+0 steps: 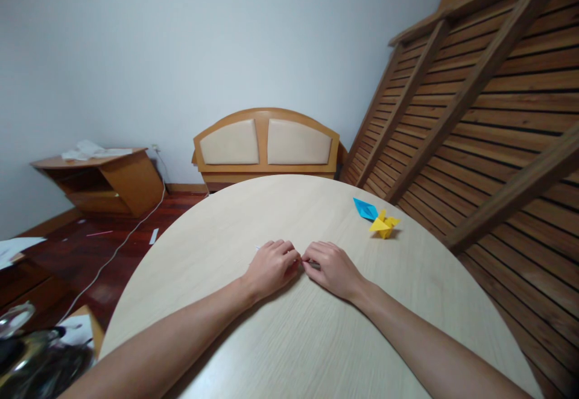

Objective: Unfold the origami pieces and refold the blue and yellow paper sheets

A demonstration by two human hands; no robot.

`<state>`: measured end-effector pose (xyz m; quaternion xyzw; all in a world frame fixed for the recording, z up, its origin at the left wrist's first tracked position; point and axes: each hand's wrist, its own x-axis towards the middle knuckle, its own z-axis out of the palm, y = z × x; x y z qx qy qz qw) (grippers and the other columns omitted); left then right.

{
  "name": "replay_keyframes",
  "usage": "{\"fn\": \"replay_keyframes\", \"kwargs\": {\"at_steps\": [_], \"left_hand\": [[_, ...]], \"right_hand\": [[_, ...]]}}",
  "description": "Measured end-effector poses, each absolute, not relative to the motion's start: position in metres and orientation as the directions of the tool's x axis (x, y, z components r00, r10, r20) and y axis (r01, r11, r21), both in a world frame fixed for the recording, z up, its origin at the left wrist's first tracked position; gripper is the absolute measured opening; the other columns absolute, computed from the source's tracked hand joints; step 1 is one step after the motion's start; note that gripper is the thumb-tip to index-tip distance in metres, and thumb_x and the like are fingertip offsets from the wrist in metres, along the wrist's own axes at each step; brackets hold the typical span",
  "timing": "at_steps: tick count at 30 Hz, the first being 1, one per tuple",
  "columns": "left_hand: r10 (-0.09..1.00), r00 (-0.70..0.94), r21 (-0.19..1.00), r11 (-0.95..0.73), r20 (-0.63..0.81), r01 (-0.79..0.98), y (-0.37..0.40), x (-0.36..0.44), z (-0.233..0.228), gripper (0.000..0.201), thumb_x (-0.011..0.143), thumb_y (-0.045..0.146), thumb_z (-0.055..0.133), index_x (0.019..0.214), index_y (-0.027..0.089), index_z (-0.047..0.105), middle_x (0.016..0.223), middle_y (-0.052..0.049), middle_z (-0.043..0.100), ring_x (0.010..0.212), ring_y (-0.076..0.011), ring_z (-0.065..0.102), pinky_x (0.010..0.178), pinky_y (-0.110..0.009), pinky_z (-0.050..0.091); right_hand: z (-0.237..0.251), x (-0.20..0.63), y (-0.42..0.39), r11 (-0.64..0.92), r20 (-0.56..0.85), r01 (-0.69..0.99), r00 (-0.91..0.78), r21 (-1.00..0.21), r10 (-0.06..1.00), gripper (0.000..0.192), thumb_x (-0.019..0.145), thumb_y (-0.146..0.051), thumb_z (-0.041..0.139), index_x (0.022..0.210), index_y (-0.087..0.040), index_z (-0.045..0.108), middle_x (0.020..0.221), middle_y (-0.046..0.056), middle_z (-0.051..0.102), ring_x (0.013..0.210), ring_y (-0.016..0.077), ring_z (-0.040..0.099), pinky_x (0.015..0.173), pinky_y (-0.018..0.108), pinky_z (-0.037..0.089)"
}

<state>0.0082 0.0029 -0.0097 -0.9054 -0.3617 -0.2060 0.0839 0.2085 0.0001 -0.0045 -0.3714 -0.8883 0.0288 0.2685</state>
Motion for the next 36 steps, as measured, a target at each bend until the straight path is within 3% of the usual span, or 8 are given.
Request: {"fn": "replay_keyframes", "kwargs": {"at_steps": [36], "left_hand": [[0.586,0.677,-0.024,-0.748,0.445,0.663,0.0014,0.0087,-0.0082,0.010,0.091,0.024,0.055,0.086,0.019,0.061,0.087,-0.004,0.064,0.080,-0.0167,0.059,0.068,-0.029,0.043]], "right_hand": [[-0.0008,0.2120,-0.0003,0.715,0.441,0.650,-0.580,-0.256,0.685,0.009,0.079,-0.011,0.059,0.077,-0.020,0.058,0.076,0.000,0.064,0.073,0.0167,0.058,0.074,0.030,0.039]]}}
